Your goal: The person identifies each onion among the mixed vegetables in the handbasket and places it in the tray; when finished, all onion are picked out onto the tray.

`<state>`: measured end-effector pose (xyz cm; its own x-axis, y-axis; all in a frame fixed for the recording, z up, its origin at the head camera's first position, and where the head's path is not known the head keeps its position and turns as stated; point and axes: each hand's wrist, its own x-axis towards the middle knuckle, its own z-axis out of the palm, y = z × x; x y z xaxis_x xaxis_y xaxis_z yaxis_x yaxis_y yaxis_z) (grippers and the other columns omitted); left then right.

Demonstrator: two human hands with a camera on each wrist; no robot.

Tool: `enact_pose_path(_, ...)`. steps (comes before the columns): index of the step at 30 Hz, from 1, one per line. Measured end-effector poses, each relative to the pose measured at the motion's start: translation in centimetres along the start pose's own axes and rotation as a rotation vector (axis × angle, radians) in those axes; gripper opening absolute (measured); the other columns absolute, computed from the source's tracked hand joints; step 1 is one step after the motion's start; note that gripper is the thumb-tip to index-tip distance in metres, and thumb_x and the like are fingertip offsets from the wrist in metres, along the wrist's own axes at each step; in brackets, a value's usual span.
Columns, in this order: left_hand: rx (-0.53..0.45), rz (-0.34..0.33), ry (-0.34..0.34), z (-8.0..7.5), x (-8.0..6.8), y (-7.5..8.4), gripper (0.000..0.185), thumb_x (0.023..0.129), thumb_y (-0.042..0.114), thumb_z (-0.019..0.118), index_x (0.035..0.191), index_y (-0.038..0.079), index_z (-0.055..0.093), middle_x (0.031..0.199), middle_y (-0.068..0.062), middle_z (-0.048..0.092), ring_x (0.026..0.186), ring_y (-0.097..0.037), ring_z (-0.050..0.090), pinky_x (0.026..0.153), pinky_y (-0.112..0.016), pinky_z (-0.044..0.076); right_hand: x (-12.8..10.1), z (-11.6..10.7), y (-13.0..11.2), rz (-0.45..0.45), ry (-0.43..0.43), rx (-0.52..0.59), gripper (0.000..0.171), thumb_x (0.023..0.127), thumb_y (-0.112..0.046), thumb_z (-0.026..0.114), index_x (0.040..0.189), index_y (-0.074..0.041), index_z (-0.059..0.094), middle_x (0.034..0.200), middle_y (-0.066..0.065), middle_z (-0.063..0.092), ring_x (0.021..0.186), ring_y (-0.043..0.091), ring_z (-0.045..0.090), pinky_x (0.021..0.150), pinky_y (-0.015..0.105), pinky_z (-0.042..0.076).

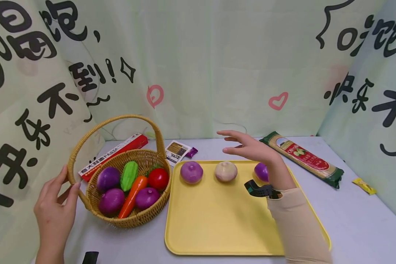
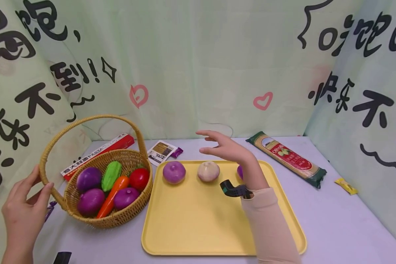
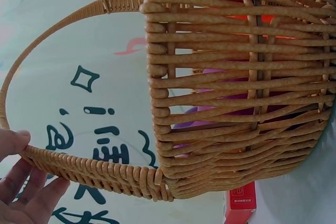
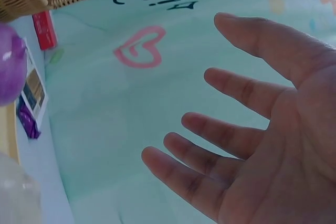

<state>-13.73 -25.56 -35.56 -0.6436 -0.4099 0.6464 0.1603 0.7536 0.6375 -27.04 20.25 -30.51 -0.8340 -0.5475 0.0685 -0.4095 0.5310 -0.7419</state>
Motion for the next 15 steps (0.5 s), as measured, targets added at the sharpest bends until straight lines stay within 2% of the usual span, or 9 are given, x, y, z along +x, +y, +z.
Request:
enact_pose_path(4,0.006,-0.002,-0.001,0.0,0.0,0.0,0.061,0.084,0.002,0.067,0.136,0.028,0.049,0.112,-0.012,0.058,0.099,0.02,0.042,0.076,0.009,0.033,1.0,0.9,-1.0,-0.011,-0.024,0.02,0.059,0.092,-0.035,0.059,0.145,-0.028,0.035,0.153,0.0,0.03,0.139,0.028,0.032,0.109,0.052,0.038)
enact_pose_path(10,0.009,-0.004,-0.004,0.0,0.1,-0.1,0.062,0.084,0.001,0.066,0.137,0.029,0.049,0.113,-0.016,0.058,0.098,0.027,0.036,0.075,0.01,0.032,2.4,2.2,-2.5,-0.038,-0.066,0.05,0.057,0.092,-0.034,0.06,0.144,-0.031,0.036,0.152,-0.002,0.032,0.139,0.026,0.032,0.108,0.049,0.04)
enact_pose_path(15,0.004,0.002,-0.002,0.0,0.1,0.0,0.062,0.084,0.001,0.066,0.136,0.03,0.049,0.113,-0.016,0.058,0.098,0.027,0.036,0.076,0.009,0.032,3.3,2.9,-3.2,-0.062,-0.082,0.08,0.056,0.092,-0.031,0.059,0.144,-0.031,0.036,0.151,-0.003,0.033,0.139,0.024,0.033,0.11,0.048,0.039)
